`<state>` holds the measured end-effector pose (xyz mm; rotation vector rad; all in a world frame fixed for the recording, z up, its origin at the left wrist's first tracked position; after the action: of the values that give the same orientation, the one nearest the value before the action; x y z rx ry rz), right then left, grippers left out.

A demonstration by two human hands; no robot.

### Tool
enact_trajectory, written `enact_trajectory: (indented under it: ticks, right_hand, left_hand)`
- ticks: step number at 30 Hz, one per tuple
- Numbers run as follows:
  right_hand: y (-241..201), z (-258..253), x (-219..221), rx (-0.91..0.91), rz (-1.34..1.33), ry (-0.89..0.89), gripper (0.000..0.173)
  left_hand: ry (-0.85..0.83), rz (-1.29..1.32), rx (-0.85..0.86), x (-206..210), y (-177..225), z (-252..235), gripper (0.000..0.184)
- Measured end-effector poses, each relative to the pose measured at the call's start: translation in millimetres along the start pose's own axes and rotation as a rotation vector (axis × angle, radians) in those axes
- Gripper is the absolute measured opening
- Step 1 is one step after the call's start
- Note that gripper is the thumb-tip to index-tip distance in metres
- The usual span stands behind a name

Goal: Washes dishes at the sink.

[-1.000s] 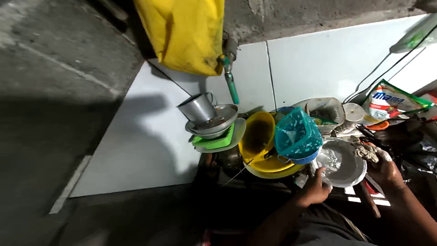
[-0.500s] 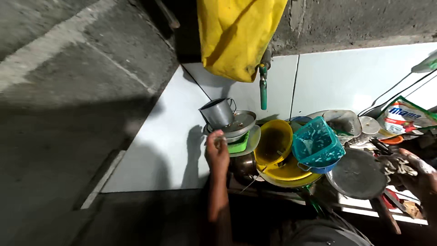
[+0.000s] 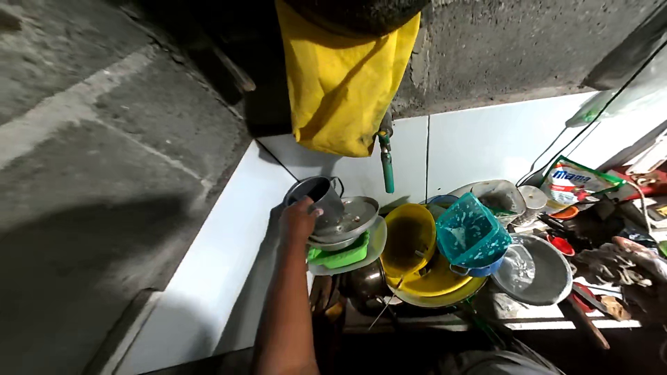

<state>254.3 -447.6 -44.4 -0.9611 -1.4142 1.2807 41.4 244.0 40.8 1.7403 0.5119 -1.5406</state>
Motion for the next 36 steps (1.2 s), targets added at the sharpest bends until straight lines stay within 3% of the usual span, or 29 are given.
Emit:
enact_trajectory:
  ticks: [4,8,12,15,18,20,21,25,27,29,31,33,34,36]
  right_hand:
    - [-52,13,39,-0.103,-0.053,-0.143,0.029]
    - [-89,17,114,-0.163,-0.004,-0.402,0.024]
    - [-92,18,222,-0.056,0.052,-0.647,0.023]
    - [-76,17,289,0.027,0.144,-0.791,0.032]
    - [-63,14,334,-0.135,0.426,-0.876,0.052]
    - [-52,14,355,-0.299,0.632,-0.926,0.067]
    - [-45,14,360,-0.356,0.700,-0.935,0.064]
    - [-38,17,356,-0.523,0.652,-0.912,0.028]
    - [-50,19,352,-0.574,0.572,-0.893,0.024]
    - [-62,21,350,-0.642,0.501,-0.886,0.024]
    - [-68,22,350,-0.733,0.478,-0.922,0.021]
    - [-69,23,349,-0.810,0.499,-0.986,0.021]
    - [-69,23,348,-0.840,0.502,-1.025,0.021]
    - [-68,25,344,-0.909,0.493,-1.107,0.018]
  left_hand:
    - [0.179,0.008,0.166,-14,24,42,0.023]
    - [0.337,-0.075,0.394,-24,57,102,0.013]
    - [0.325,-0.107,0.485,-25,89,153,0.013]
    - [0.251,-0.104,0.507,-21,98,182,0.013]
    - [0.261,-0.116,0.562,-15,109,210,0.013]
    - [0.297,-0.112,0.599,-13,115,226,0.013]
    - [0.334,-0.122,0.617,-14,117,232,0.012]
    - [0.481,-0.041,0.689,-23,114,247,0.011]
    - [0.578,0.247,0.711,-30,102,249,0.013]
    - [0.609,0.722,0.642,-28,86,243,0.037]
    - [0.438,1.309,0.380,-5,76,237,0.061]
    - [-0.006,1.866,-0.200,43,90,234,0.072]
    - [-0.278,2.012,-0.425,71,102,235,0.088]
    - [-0.705,2.181,-0.460,119,120,238,0.098]
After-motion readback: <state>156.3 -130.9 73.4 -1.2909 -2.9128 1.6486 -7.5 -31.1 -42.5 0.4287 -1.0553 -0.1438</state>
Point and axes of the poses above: each hand's wrist, its own z-axis away from the middle knuckle, its own x-axis out of the palm, y = z × x, the point moved 6 cm from there along -z, towards the middle knuckle, and after that the axes turned 3 degrees about -x, right-handed, at the moved point
